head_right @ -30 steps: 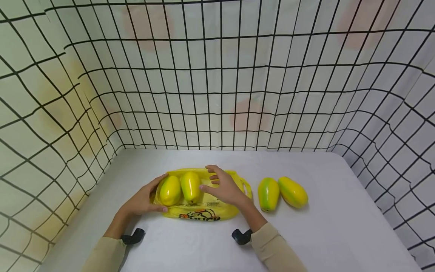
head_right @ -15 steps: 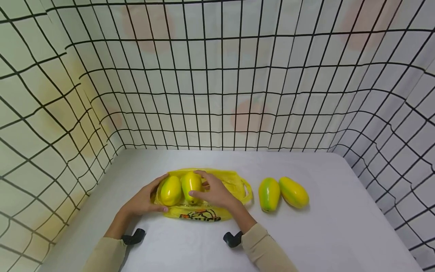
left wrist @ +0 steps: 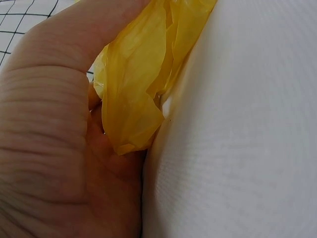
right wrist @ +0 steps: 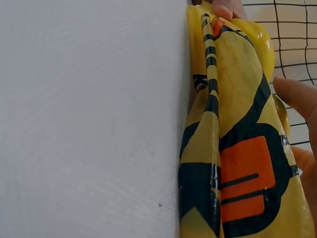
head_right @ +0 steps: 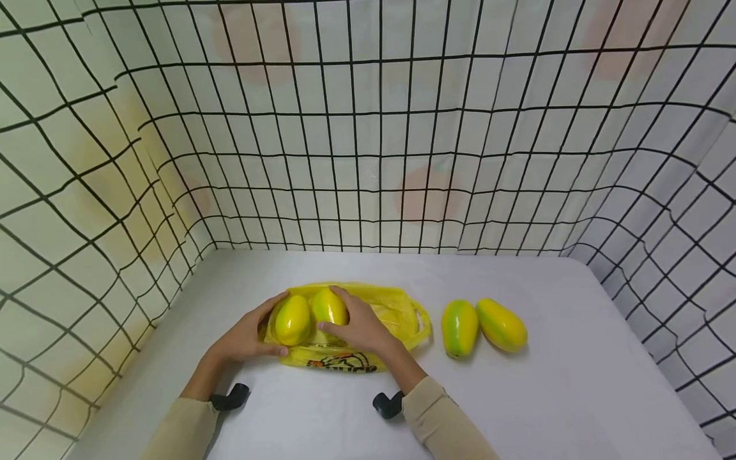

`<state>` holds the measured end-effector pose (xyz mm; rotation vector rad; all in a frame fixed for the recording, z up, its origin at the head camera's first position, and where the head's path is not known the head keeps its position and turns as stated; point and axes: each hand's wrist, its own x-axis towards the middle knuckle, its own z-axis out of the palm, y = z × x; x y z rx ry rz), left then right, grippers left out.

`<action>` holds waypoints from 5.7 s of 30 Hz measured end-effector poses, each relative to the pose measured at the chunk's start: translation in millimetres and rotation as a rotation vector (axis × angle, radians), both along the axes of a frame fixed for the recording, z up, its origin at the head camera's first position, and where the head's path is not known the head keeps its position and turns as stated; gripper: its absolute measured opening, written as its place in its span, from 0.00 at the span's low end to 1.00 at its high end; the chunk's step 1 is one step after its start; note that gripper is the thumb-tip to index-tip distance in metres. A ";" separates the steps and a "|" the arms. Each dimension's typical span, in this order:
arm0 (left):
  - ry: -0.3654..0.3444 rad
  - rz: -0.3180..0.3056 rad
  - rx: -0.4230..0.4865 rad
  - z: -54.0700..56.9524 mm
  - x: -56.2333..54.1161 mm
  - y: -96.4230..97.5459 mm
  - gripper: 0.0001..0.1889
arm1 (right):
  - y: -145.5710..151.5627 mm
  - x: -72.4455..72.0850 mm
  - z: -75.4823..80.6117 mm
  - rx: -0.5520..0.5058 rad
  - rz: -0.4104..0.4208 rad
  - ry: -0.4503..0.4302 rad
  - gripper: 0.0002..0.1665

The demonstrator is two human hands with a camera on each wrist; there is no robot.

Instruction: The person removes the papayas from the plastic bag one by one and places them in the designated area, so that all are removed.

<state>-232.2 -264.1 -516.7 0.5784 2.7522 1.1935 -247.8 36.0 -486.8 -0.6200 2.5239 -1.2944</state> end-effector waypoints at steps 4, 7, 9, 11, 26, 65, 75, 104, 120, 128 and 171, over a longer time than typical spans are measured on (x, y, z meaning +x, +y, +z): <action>-0.016 -0.002 0.007 0.8 -0.5 0.1 0.64 | -0.2 -0.9 -0.4 -0.004 -0.013 -0.010 0.50; -0.021 -0.005 0.014 1.4 -0.2 0.3 0.64 | 0.4 -0.8 0.2 -0.022 -0.025 -0.020 0.50; -0.019 -0.008 0.014 1.4 0.1 0.1 0.64 | 0.9 -0.8 1.0 -0.035 -0.028 -0.024 0.49; -0.021 -0.008 0.011 2.1 0.3 0.8 0.64 | 2.2 0.0 2.3 -0.037 -0.036 -0.019 0.49; -0.012 -0.005 0.011 2.7 1.4 1.1 0.63 | 28.7 4.0 9.6 -0.043 -0.081 0.016 0.48; -0.010 0.002 0.004 -1.0 -1.1 1.1 0.64 | 145.8 13.3 37.8 0.000 -0.202 0.120 0.48; -0.006 -0.003 0.009 0.3 1.6 1.5 0.63 | 176.7 16.7 43.4 0.049 -0.230 0.143 0.47; -0.010 -0.001 0.014 1.6 2.8 1.4 0.62 | 280.0 23.2 47.8 0.111 -0.351 0.116 0.50; 0.000 -0.001 0.003 2.9 3.0 2.1 0.63 | 329.3 23.6 44.6 0.088 -0.443 0.140 0.48; -0.009 -0.002 -0.003 4.1 3.8 2.4 0.63 | 350.2 22.3 36.4 0.059 -0.428 0.123 0.42; -0.012 0.001 0.002 4.7 4.5 2.5 0.63 | 336.6 32.6 -4.2 0.239 -0.410 -0.049 0.58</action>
